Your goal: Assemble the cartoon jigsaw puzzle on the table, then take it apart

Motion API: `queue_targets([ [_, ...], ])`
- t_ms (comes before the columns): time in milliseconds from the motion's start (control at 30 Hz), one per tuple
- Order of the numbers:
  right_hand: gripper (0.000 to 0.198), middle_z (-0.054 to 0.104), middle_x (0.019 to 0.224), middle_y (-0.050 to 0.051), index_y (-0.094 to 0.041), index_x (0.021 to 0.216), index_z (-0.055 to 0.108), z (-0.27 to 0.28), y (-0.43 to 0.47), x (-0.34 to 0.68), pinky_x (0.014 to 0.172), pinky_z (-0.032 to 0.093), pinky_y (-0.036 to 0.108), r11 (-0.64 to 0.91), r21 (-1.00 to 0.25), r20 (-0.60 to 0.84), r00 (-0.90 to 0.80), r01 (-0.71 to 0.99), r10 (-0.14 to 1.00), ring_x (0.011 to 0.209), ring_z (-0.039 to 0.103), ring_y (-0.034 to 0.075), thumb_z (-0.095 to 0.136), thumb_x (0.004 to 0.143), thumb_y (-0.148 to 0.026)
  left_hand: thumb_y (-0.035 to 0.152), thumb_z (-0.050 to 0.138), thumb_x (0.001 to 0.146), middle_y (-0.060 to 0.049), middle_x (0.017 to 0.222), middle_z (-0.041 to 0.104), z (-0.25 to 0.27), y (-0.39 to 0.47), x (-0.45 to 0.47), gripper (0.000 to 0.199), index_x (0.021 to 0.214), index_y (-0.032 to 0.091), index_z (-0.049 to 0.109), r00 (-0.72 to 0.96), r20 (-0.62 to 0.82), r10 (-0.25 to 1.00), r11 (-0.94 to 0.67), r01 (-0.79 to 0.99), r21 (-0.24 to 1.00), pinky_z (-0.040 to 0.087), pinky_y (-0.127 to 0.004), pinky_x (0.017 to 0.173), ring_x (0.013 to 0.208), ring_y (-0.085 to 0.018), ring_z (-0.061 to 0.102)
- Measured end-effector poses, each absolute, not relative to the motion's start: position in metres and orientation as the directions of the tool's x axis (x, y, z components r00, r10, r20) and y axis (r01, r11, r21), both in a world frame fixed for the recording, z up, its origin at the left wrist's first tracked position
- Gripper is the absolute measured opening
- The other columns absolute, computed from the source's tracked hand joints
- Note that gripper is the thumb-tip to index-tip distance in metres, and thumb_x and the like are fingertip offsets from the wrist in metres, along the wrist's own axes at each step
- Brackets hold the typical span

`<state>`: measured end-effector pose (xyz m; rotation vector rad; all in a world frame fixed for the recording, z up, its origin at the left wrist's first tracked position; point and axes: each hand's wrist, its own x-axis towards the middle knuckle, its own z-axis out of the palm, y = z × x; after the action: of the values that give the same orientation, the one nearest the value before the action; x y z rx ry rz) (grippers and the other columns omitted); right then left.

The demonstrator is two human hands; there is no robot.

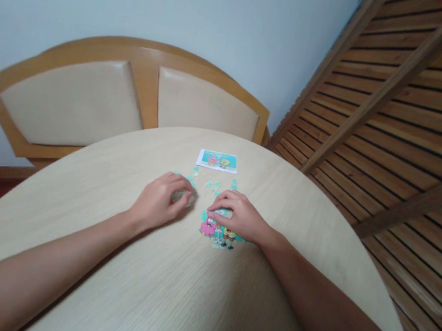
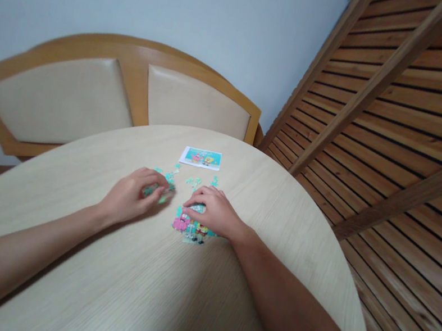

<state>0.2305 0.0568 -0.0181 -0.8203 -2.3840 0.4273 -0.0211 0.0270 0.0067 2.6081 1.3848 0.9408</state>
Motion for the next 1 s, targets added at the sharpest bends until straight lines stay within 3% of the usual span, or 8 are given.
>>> queue_targets([
  [100, 0.012, 0.071, 0.095, 0.004, -0.024, 0.092, 0.078, -0.019, 0.057, 0.231, 0.088, 0.047, 0.035, 0.757, -0.468, 0.41, -0.646, 0.456, 0.644, 0.094, 0.064, 0.02, 0.075, 0.087, -0.034, 0.029, 0.051, 0.091, -0.009, 0.104, 0.071, 0.004, 0.047, -0.043, 0.022, 0.097, 0.018, 0.069, 0.17, 0.487, 0.857, -0.365, 0.867, 0.34, 0.049, -0.043, 0.09, 0.099, -0.028, 0.062],
  [200, 0.012, 0.071, 0.096, 0.004, -0.024, 0.091, 0.077, -0.019, 0.057, 0.231, 0.088, 0.047, 0.035, 0.754, -0.471, 0.41, -0.643, 0.458, 0.647, 0.095, 0.064, 0.02, 0.075, 0.087, -0.034, 0.028, 0.05, 0.088, -0.011, 0.105, 0.071, -0.002, 0.06, -0.059, 0.024, 0.097, 0.018, 0.07, 0.087, 0.453, 0.887, -0.257, 0.908, 0.33, 0.05, -0.044, 0.09, 0.102, -0.03, 0.062],
  [533, 0.01, 0.071, 0.095, 0.004, -0.023, 0.09, 0.077, -0.017, 0.057, 0.231, 0.088, 0.046, 0.035, 0.754, -0.474, 0.411, -0.643, 0.455, 0.647, 0.093, 0.064, 0.019, 0.076, 0.086, -0.033, 0.038, 0.051, 0.094, -0.007, 0.108, 0.074, -0.012, 0.063, -0.056, 0.031, 0.1, 0.021, 0.076, 0.299, 0.387, 0.872, -0.395, 0.897, 0.199, 0.048, -0.044, 0.095, 0.102, -0.029, 0.062],
  [733, 0.013, 0.07, 0.096, 0.004, -0.023, 0.091, 0.077, -0.017, 0.056, 0.231, 0.088, 0.046, 0.034, 0.753, -0.472, 0.41, -0.641, 0.46, 0.649, 0.095, 0.064, 0.02, 0.074, 0.087, -0.035, 0.043, 0.056, 0.094, -0.008, 0.107, 0.075, -0.012, 0.061, -0.054, 0.031, 0.099, 0.021, 0.076, 0.324, 0.398, 0.858, -0.431, 0.876, 0.216, 0.048, -0.046, 0.093, 0.102, -0.029, 0.062],
  [1000, 0.015, 0.071, 0.095, 0.005, -0.023, 0.091, 0.077, -0.017, 0.057, 0.231, 0.087, 0.047, 0.035, 0.756, -0.475, 0.41, -0.647, 0.451, 0.643, 0.093, 0.064, 0.02, 0.073, 0.088, -0.037, 0.036, 0.057, 0.092, -0.008, 0.104, 0.076, -0.014, 0.062, -0.054, 0.023, 0.097, 0.021, 0.075, 0.329, 0.415, 0.848, -0.467, 0.835, 0.293, 0.047, -0.047, 0.094, 0.101, -0.029, 0.063],
])
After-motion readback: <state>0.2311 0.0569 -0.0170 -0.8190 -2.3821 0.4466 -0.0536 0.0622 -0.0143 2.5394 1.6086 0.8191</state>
